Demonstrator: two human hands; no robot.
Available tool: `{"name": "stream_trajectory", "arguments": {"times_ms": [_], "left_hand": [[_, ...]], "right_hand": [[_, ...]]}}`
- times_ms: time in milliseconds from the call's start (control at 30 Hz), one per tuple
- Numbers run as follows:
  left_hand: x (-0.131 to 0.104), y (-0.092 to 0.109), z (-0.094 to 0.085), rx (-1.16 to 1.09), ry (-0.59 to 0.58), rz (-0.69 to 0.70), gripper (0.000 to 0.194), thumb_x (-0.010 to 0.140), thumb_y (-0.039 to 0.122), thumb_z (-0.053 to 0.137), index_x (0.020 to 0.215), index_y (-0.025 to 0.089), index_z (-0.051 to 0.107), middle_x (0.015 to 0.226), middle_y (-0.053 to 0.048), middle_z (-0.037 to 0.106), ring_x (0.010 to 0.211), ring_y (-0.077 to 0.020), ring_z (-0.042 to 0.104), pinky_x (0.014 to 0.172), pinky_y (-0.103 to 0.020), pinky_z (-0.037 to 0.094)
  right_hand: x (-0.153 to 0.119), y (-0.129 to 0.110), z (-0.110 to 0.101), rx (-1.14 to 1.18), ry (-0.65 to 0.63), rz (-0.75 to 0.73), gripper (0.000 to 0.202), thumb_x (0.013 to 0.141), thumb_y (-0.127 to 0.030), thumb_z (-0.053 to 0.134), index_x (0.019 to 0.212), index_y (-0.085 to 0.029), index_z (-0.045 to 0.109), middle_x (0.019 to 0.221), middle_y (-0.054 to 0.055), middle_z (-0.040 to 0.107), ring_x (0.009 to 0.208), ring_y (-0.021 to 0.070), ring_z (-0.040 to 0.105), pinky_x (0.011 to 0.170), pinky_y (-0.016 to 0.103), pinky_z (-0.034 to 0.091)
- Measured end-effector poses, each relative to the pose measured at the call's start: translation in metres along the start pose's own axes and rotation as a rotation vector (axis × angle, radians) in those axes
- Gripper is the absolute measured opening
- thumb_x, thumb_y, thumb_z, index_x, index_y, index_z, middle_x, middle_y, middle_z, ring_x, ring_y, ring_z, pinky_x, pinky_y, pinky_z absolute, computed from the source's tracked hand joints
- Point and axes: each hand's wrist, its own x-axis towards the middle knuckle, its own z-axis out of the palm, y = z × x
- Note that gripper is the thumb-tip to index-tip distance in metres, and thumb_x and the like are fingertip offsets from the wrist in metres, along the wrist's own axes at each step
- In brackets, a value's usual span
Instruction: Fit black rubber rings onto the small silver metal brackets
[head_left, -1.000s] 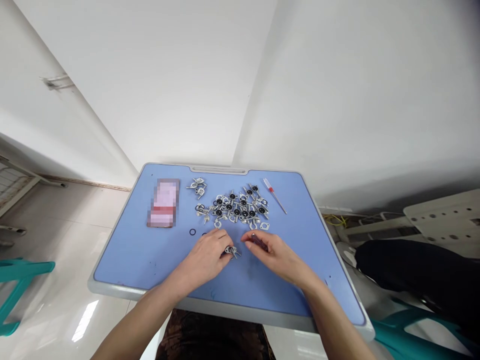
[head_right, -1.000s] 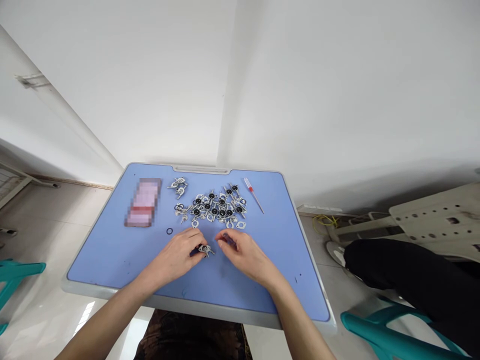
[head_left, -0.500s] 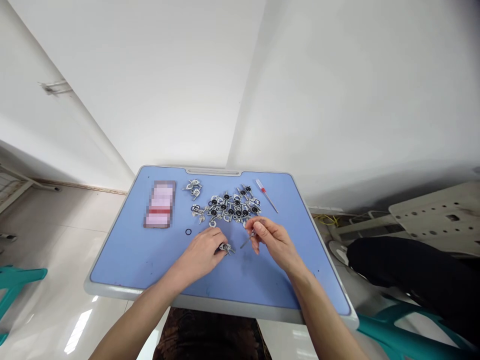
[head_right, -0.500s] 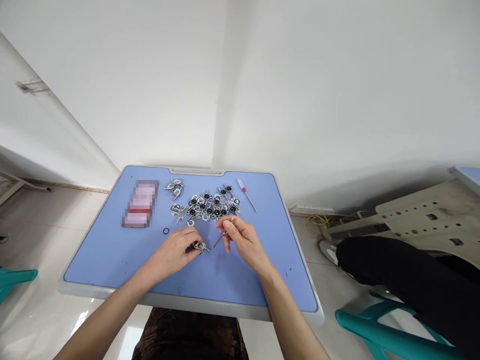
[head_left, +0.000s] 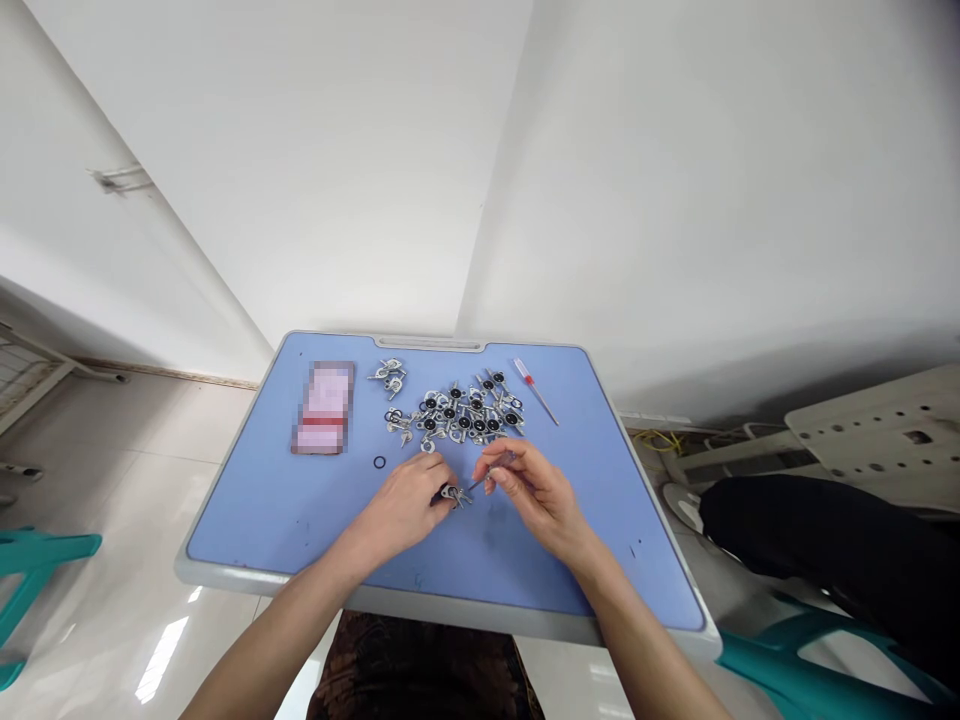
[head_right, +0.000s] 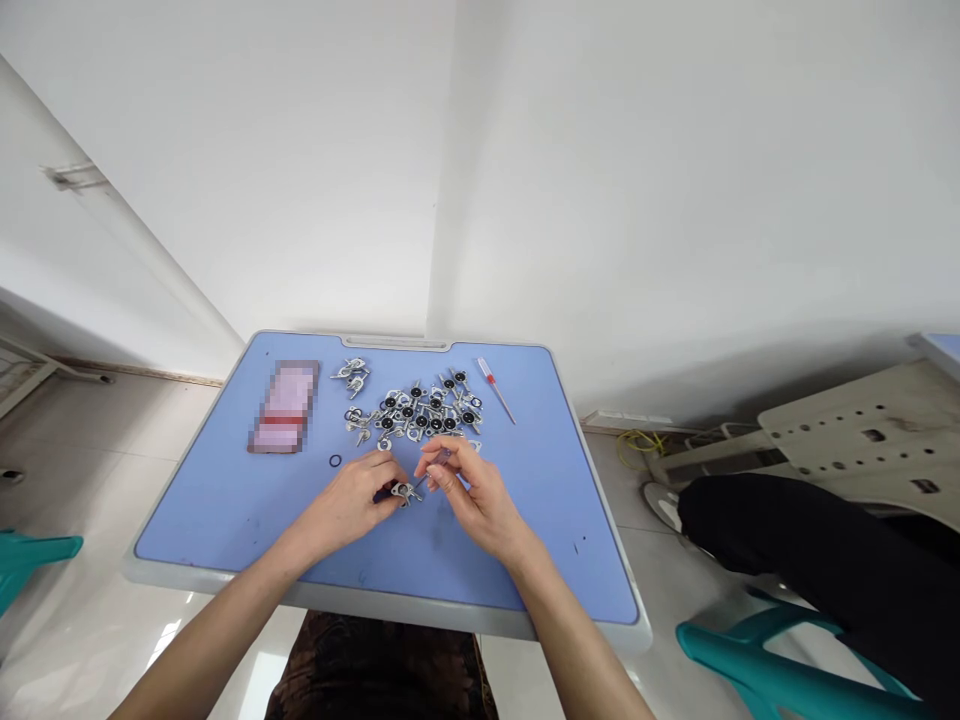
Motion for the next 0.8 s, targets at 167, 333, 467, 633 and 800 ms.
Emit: {"name": "stream_trajectory", "arguments": {"times_ms": [167, 333, 467, 633, 800], "left_hand": [[0.0003, -0.0013, 0.0009, 0.027, 0.004, 0.013, 0.006, 0.081, 0.012, 0.058, 0.085, 0.016, 0.060, 0.084, -0.002, 0.058, 0.083, -0.0170, 0.054, 0.072, -0.028, 0.042], [-0.0003, -0.0012, 0.0013, 0.050, 0.008, 0.022, 0.007, 0.082, 0.012, 0.057, 0.086, 0.016, 0.060, 0.085, -0.002, 0.058, 0.083, -0.0168, 0.053, 0.073, -0.028, 0.041], [-0.0005, -0.0007, 0.0012, 0.043, 0.000, 0.007, 0.007, 0.082, 0.013, 0.057, 0.087, 0.017, 0.061, 0.086, -0.002, 0.058, 0.083, -0.0168, 0.054, 0.073, -0.028, 0.041], [-0.0002, 0.0008, -0.0006, 0.050, -0.012, 0.000, 0.008, 0.084, 0.014, 0.055, 0.088, 0.017, 0.061, 0.085, -0.003, 0.058, 0.084, -0.0176, 0.054, 0.074, -0.029, 0.042], [-0.0007, 0.0023, -0.0019, 0.048, -0.012, 0.000, 0.010, 0.084, 0.013, 0.053, 0.089, 0.017, 0.061, 0.085, -0.003, 0.058, 0.084, -0.0181, 0.054, 0.073, -0.029, 0.042]], "right_hand": [[-0.0011, 0.0027, 0.0030, -0.070, -0.077, -0.012, 0.016, 0.097, -0.023, 0.040, 0.112, -0.025, 0.046, 0.091, 0.004, 0.061, 0.075, 0.0135, 0.057, 0.069, 0.030, 0.050], [-0.0019, 0.0037, 0.0039, -0.137, -0.085, -0.037, 0.017, 0.096, -0.020, 0.040, 0.111, -0.024, 0.046, 0.091, 0.004, 0.061, 0.080, 0.0142, 0.058, 0.074, 0.031, 0.049], [-0.0019, 0.0026, 0.0028, -0.165, -0.074, -0.060, 0.016, 0.096, -0.019, 0.039, 0.109, -0.024, 0.047, 0.090, 0.004, 0.061, 0.081, 0.0141, 0.058, 0.075, 0.031, 0.050], [0.0012, -0.0017, 0.0038, -0.236, -0.093, -0.100, 0.014, 0.095, -0.019, 0.039, 0.103, -0.022, 0.050, 0.088, 0.004, 0.062, 0.078, 0.0145, 0.060, 0.071, 0.030, 0.052], [0.0018, 0.0011, 0.0075, -0.313, -0.034, -0.227, 0.023, 0.094, -0.018, 0.043, 0.115, -0.024, 0.050, 0.090, 0.004, 0.066, 0.077, 0.0158, 0.063, 0.071, 0.032, 0.053]]}}
